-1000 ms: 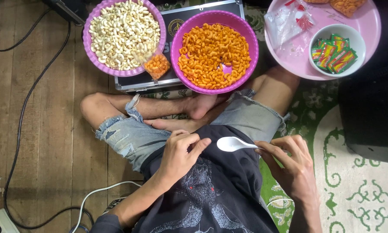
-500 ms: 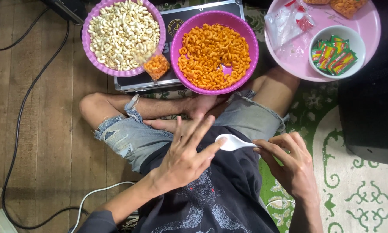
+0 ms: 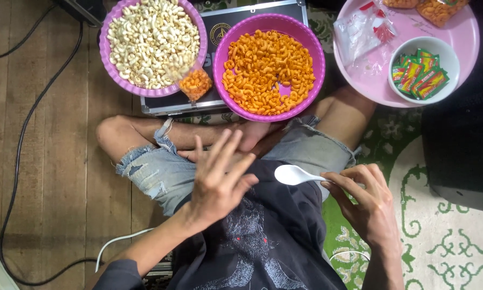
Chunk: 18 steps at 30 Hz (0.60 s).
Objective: Scooping orange snack curls from a bowl into small plastic bags using a spoon and hands, then weighing them on a scale.
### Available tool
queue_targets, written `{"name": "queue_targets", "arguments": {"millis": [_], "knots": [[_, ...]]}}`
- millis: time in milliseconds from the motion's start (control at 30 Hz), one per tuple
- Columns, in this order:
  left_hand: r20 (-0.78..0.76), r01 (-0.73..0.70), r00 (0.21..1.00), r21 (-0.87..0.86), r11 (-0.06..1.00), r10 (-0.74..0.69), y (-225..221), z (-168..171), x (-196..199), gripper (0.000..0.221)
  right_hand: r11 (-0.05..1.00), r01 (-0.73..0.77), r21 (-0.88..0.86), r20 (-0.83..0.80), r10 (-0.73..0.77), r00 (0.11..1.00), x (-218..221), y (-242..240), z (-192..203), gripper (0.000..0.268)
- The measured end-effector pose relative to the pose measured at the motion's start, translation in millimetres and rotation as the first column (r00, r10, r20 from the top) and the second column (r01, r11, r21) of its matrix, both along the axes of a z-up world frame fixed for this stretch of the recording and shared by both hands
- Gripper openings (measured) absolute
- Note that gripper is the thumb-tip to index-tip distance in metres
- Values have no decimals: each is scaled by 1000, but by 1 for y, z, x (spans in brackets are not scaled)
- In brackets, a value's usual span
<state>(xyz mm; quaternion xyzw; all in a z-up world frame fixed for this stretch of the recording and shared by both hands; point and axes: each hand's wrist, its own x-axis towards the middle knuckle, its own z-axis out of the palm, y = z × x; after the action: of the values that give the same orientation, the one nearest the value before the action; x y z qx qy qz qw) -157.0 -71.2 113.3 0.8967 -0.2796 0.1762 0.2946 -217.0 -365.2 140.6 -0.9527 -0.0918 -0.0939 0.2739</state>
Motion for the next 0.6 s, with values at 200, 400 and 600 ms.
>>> {"name": "queue_targets", "arguments": {"millis": [200,400,600], "knots": [[-169,10,982,-399,917,-85,-3,26,22,20,976,-7,217,-41,16,999,27,17,-7,15],[-114,-65,993,-381,922,24,-12,13,36,13,847,263,463,-368,-86,926,52,34,-16,17],[-68,40,996,-157,987,-51,-12,-35,39,60,757,427,494,-555,-104,826,75,46,-21,23]]}}
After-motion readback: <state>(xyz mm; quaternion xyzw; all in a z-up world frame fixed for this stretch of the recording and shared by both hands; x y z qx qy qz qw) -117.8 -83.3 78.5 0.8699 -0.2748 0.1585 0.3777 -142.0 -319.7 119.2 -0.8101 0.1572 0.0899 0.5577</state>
